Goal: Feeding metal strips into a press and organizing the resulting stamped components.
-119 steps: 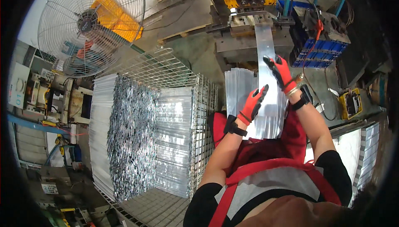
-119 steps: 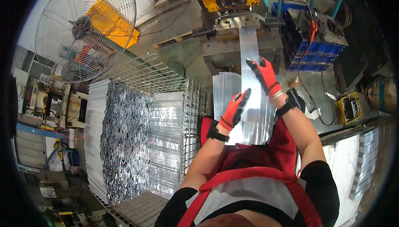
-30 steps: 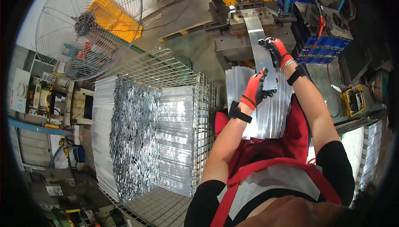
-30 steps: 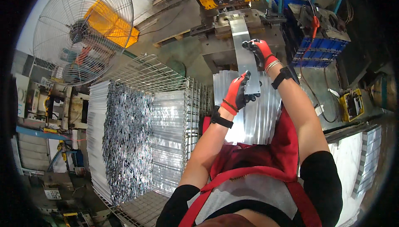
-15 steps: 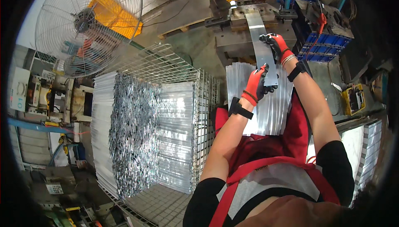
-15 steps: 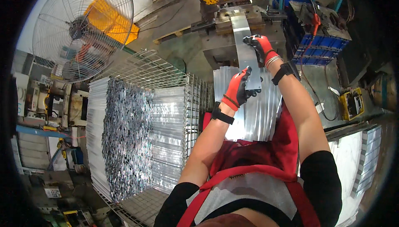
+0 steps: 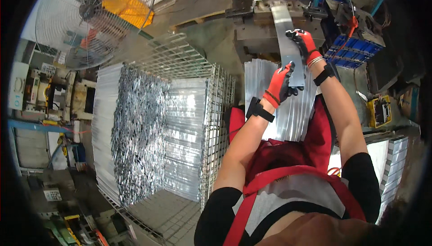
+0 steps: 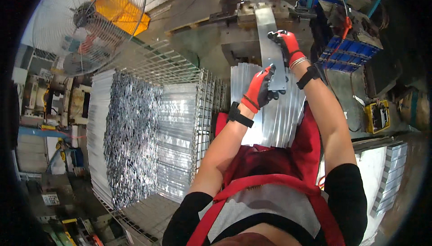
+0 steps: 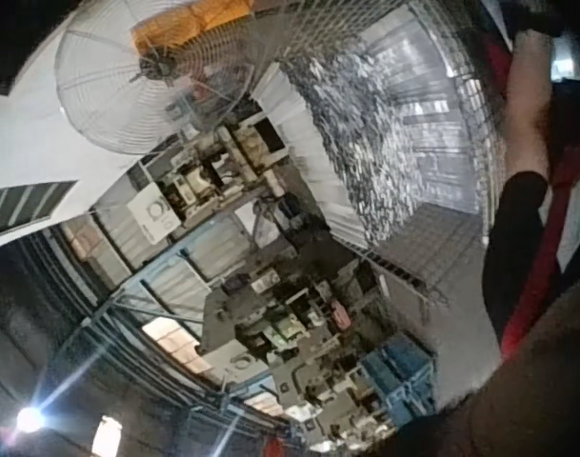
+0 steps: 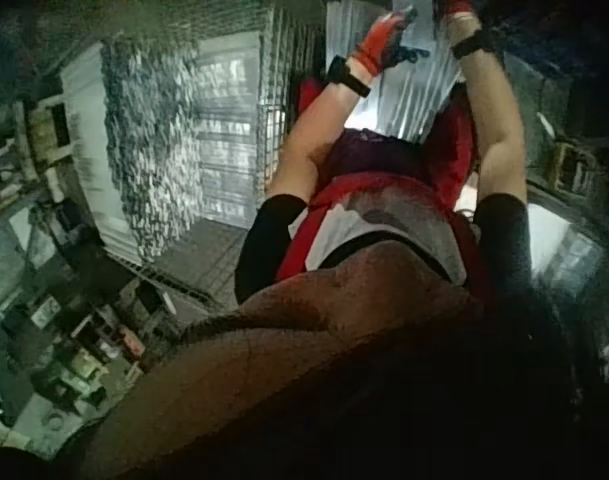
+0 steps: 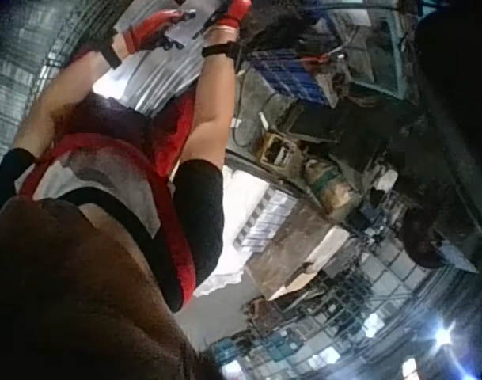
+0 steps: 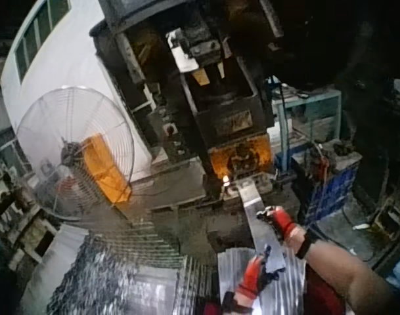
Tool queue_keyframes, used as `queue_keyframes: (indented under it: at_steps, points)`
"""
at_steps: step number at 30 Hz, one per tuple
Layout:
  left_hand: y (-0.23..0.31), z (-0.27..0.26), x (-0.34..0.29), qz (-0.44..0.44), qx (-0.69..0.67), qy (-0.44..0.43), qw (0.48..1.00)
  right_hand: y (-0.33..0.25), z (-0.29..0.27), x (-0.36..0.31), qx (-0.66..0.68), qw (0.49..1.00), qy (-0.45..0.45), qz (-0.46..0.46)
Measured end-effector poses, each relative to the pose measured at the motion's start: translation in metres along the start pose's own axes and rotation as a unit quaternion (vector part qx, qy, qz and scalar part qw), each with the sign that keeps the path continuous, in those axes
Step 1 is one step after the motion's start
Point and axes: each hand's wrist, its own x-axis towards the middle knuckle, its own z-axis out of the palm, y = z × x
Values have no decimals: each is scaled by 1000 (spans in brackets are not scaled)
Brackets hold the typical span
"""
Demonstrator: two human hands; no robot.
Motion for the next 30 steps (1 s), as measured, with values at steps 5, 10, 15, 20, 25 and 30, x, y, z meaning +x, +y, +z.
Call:
queue_keyframes:
  at_steps: [5, 10, 15, 20, 25, 30]
  points:
    - [-23, 12, -46, -15, 90, 47, 995, 0, -16, -55, -157, 975, -115, -104]
    - [-60, 17, -100, 18, 262, 136, 955, 45, -35, -181, -54, 998, -18, 4]
    - [-77, -6, -133, -39, 313, 144, 938, 56, 0, -238, -52, 994, 3, 96]
    - [-85, -30, -156, -66, 74, -6, 995, 75, 6, -232, 390, 887, -20, 245]
    - [-88, -35, -155, -53, 130, 23, 990, 22, 52, -213, 231, 930, -156, 239]
    - [-60, -10, -157, 29, 703, 317, 636, 50, 26, -222, 87, 969, -75, 220]
